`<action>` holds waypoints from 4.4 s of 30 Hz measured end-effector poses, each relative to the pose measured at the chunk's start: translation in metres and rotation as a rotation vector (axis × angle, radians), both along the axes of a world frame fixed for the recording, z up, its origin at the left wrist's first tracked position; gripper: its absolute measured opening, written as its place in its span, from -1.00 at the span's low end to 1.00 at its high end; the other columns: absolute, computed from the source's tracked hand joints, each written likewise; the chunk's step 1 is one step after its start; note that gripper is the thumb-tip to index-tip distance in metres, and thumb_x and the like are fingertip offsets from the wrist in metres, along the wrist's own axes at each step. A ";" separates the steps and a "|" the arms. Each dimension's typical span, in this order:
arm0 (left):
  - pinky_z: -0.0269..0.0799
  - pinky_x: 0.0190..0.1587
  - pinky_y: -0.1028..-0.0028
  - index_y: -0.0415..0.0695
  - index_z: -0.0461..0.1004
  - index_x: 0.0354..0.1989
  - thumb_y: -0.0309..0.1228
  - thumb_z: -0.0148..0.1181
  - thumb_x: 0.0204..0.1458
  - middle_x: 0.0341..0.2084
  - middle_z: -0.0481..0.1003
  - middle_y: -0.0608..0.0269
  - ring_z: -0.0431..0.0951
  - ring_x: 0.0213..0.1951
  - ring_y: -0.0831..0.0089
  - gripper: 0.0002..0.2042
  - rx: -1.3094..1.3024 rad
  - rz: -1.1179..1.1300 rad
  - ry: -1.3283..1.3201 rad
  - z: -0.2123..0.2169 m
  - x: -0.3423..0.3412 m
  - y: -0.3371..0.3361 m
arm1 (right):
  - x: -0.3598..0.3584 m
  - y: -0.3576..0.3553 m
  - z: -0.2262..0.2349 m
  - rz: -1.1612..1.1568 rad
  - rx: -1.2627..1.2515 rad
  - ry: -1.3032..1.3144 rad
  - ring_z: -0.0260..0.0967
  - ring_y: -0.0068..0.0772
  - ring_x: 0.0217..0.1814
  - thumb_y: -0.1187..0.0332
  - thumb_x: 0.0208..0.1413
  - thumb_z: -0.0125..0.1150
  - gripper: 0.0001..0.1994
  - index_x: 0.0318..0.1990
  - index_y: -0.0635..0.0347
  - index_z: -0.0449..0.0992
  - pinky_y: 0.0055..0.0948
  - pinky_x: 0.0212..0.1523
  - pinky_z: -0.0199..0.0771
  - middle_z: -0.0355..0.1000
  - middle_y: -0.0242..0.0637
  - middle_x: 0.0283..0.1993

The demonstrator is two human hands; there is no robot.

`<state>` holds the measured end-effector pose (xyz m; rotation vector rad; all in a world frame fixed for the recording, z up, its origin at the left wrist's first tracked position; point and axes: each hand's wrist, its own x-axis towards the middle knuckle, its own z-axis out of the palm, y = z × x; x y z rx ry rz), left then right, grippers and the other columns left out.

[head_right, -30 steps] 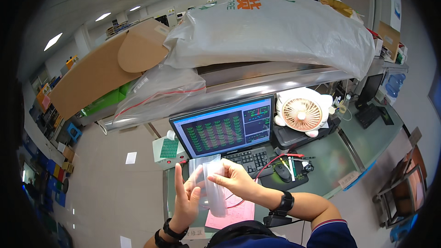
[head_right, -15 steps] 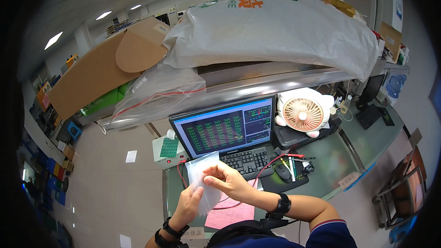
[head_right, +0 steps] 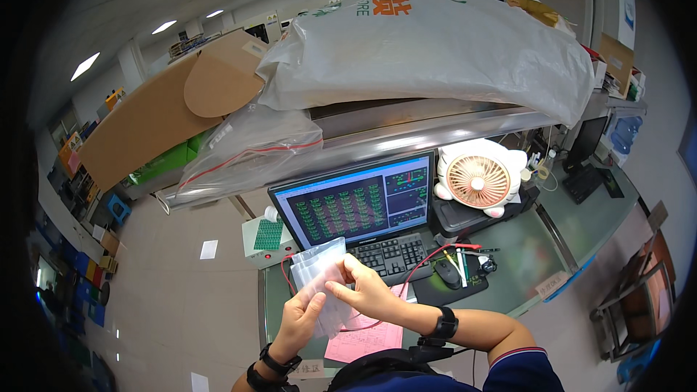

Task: The recorder checks electronic components, places them into anti-static bags, reviews quality-control documents, and logs data using a computer workstation.

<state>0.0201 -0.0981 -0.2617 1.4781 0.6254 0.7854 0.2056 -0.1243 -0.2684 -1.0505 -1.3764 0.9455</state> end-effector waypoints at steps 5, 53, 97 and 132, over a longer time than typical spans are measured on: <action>0.53 -0.07 0.43 -0.29 0.40 0.17 -0.34 -0.08 0.34 -0.09 0.54 0.16 0.56 -0.12 0.48 -0.65 -0.145 0.116 -0.094 0.018 -0.014 0.006 | 0.024 -0.004 0.021 0.023 -0.108 0.133 0.26 -0.74 -0.27 0.41 0.22 0.21 -0.87 -0.16 0.24 0.45 -0.63 -0.19 0.33 0.37 -0.51 -0.30; 0.45 -0.08 0.32 -0.30 0.52 -0.07 -0.50 0.15 0.16 -0.21 0.59 0.01 0.57 -0.17 0.21 -0.80 0.603 0.315 0.536 0.039 -0.027 0.013 | 0.423 -0.117 0.201 -1.202 0.530 -0.447 0.45 -0.46 -0.23 0.41 0.21 0.15 -0.81 -0.06 0.26 0.46 -0.48 -0.18 0.47 0.48 -0.26 -0.21; 0.44 -0.02 0.35 -0.25 0.52 -0.08 -0.52 0.12 0.17 -0.20 0.58 0.04 0.58 -0.13 0.24 -0.82 0.541 0.132 0.790 -0.013 -0.052 0.001 | 0.162 -0.170 -0.213 -0.470 -0.428 -0.549 0.40 -0.05 0.05 0.42 -0.02 0.25 -0.61 0.02 0.01 0.40 -0.22 0.02 0.43 0.43 -0.21 -0.04; 0.43 -0.06 0.27 -0.34 0.51 -0.10 -0.42 0.08 0.21 -0.25 0.58 -0.05 0.56 -0.20 0.11 -0.77 0.424 0.601 0.803 -0.006 -0.040 -0.070 | 0.542 -0.073 0.058 -0.680 -0.115 -1.082 0.50 -0.15 -0.21 0.24 0.20 0.07 -0.78 -0.29 0.20 0.54 -0.26 -0.16 0.47 0.54 -0.18 -0.30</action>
